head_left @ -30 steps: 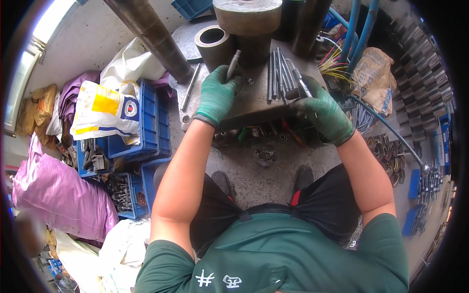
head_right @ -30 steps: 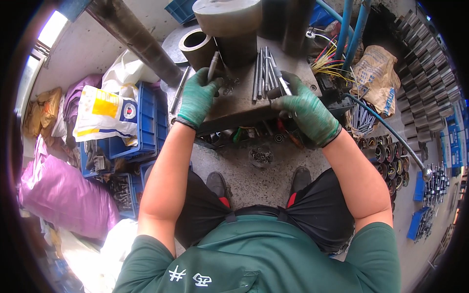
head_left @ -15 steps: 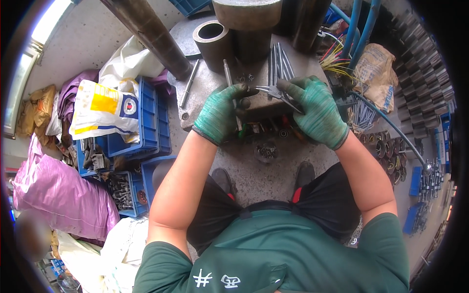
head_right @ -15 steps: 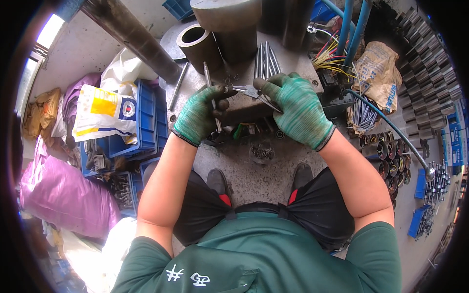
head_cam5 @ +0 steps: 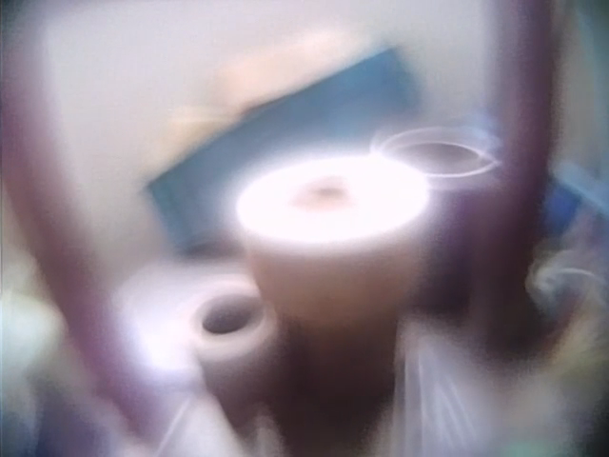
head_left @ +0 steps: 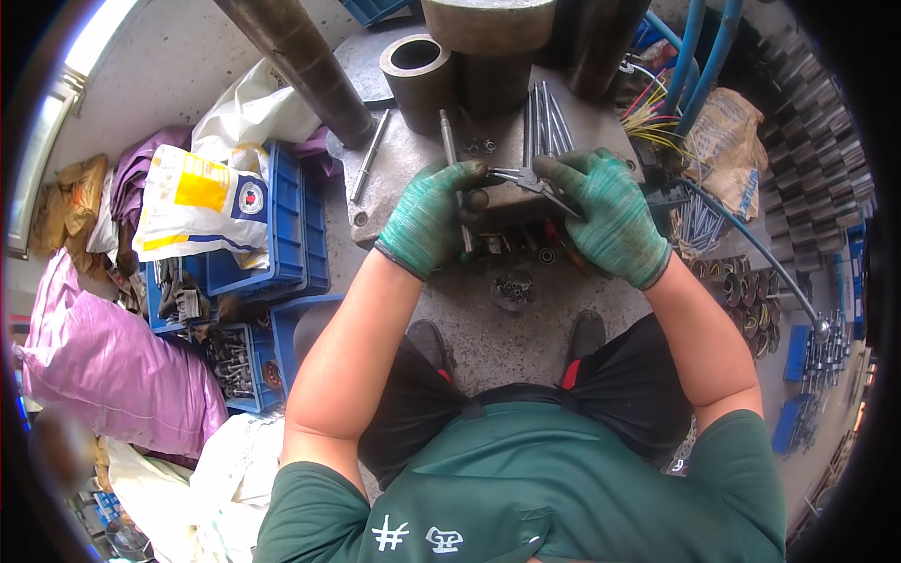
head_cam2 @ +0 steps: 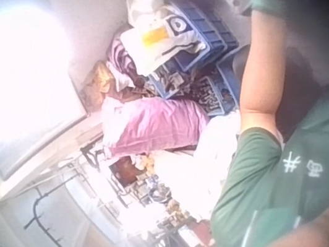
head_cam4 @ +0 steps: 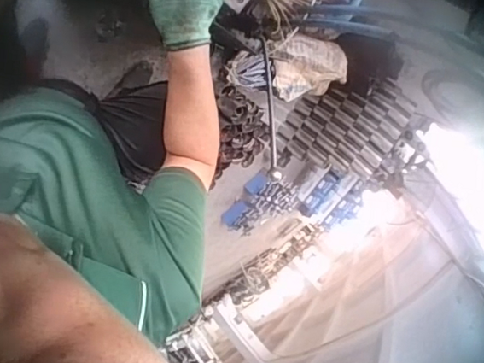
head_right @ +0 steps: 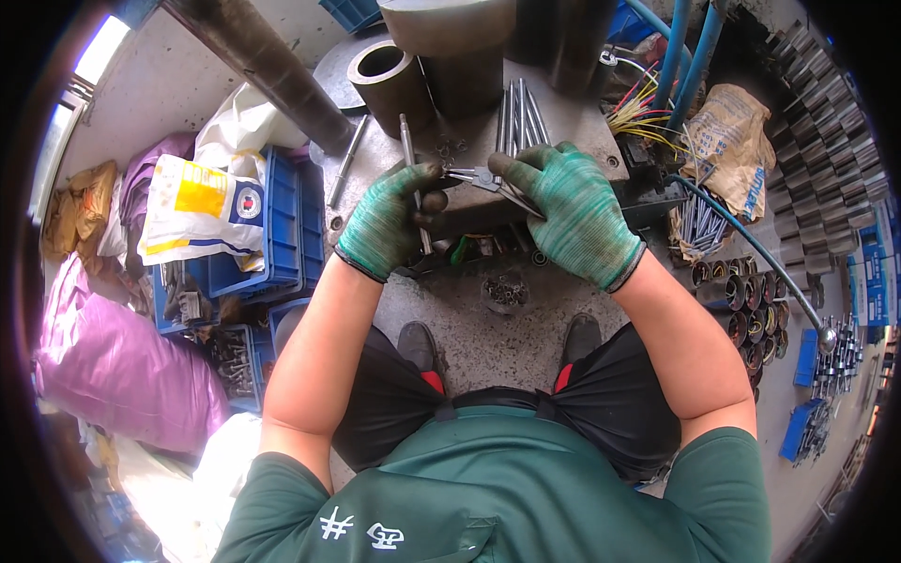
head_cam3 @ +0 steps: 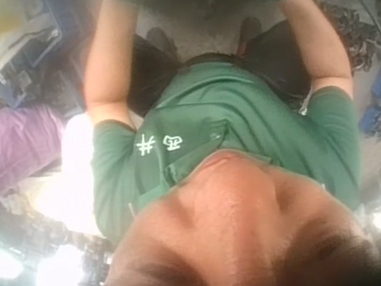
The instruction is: The person installs retaining rings onto metal rods one by one using pliers.
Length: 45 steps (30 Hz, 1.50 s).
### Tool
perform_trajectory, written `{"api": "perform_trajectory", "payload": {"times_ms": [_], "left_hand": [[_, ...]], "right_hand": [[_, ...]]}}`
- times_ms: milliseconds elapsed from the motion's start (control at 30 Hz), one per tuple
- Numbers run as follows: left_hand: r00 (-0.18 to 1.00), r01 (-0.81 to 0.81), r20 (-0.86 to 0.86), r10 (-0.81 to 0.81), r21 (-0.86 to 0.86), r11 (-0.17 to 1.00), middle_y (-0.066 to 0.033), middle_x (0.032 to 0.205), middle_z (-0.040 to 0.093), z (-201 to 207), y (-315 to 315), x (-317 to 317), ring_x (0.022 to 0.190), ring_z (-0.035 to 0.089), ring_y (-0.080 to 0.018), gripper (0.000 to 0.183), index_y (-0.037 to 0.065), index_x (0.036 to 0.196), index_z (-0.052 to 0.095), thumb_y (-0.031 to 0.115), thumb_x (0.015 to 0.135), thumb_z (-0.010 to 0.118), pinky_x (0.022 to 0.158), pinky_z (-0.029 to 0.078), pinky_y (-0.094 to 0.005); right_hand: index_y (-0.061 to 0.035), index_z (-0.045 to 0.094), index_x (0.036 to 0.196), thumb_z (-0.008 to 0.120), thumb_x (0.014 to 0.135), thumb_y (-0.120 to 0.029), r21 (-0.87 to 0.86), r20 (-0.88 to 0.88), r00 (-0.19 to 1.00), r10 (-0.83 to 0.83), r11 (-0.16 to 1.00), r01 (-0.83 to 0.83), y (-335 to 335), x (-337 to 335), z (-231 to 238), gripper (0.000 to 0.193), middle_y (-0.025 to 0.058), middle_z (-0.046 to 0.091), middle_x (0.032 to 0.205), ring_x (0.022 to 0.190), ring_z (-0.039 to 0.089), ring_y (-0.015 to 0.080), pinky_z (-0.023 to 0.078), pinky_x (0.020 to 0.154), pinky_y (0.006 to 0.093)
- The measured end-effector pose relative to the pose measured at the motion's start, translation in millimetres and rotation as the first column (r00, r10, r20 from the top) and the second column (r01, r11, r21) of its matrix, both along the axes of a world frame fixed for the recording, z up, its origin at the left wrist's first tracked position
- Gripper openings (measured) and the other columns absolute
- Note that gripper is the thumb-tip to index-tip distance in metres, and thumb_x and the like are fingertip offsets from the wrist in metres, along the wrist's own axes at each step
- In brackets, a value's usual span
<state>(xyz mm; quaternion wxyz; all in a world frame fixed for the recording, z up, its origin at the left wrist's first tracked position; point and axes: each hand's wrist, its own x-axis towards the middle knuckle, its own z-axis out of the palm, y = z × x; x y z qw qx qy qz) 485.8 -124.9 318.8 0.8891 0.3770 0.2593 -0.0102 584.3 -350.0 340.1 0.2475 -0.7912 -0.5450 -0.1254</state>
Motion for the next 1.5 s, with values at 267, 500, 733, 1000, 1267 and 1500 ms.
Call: {"api": "perform_trajectory", "payload": {"times_ms": [267,500,733,1000,1267,1500], "left_hand": [[0.994,0.028,0.079,-0.081,0.518,0.855,-0.0056,0.078,0.064,-1,1,-11,0.057,0.057,-0.0108,0.021,0.004,0.116,0.067,0.021,0.104,0.061,0.049,0.046,-0.0238],[0.982,-0.076,0.161,-0.097,0.813,0.577,-0.0067,0.091,0.066,-18,2,-15,0.078,0.063,-0.0123,0.033,0.001,0.125,0.072,0.022,0.104,0.057,0.065,0.053,-0.0268],[0.986,-0.048,0.121,-0.114,0.865,0.5,-0.0082,0.104,0.07,-10,-3,-17,0.101,0.066,-0.0182,0.029,0.0,0.124,0.072,0.012,0.098,0.071,0.09,0.056,-0.0351],[0.944,0.115,0.032,-0.328,0.901,0.418,-0.016,0.131,0.069,10,-3,-21,0.115,0.067,-0.021,0.041,0.001,0.133,0.069,0.011,0.094,0.076,0.099,0.056,-0.0346],[0.905,0.065,0.242,-0.35,0.734,0.676,-0.0129,0.125,0.072,7,-1,-27,0.111,0.068,-0.0187,0.049,0.002,0.146,0.062,0.004,0.097,0.062,0.095,0.057,-0.0312],[0.922,0.1,0.22,-0.318,0.66,0.745,-0.0106,0.116,0.075,10,1,-24,0.076,0.068,-0.0078,0.044,0.0,0.142,0.064,0.016,0.101,0.055,0.066,0.055,-0.0189]], "right_hand": [[-0.009,0.069,0.138,0.068,0.086,0.002,-0.018,-0.366,0.929,-0.053,0.999,0.05,-5,4,0,0.053,0.0166,0.073,0.114,0.102,0.07,0.0367,0.056,0.094,0.0419],[-0.0041,0.063,0.145,0.072,0.092,-0.01,0.025,-0.619,0.781,-0.078,0.993,0.119,-12,13,18,0.054,0.0225,0.074,0.126,0.116,0.072,0.0252,0.053,0.103,0.0363],[-0.0031,0.066,0.141,0.074,0.09,-0.011,-0.104,-0.591,0.795,-0.134,0.991,0.089,-16,15,24,0.052,0.0231,0.075,0.122,0.112,0.074,0.0263,0.055,0.1,0.0373],[-0.0024,0.068,0.138,0.072,0.087,-0.01,-0.219,-0.689,0.722,-0.07,0.969,-0.116,-14,12,23,0.052,0.0237,0.076,0.116,0.099,0.076,0.024,0.058,0.092,0.0361],[0.0022,0.064,0.143,0.071,0.089,-0.008,-0.059,-0.923,0.384,-0.027,0.996,-0.07,-20,24,26,0.056,0.0071,0.075,0.114,0.099,0.066,0.0113,0.055,0.093,0.0292],[-0.001,0.064,0.144,0.07,0.088,-0.005,-0.171,-0.85,0.523,-0.063,0.972,-0.16,-16,20,26,0.056,0.0081,0.076,0.114,0.102,0.067,0.0123,0.055,0.095,0.0311]]}}
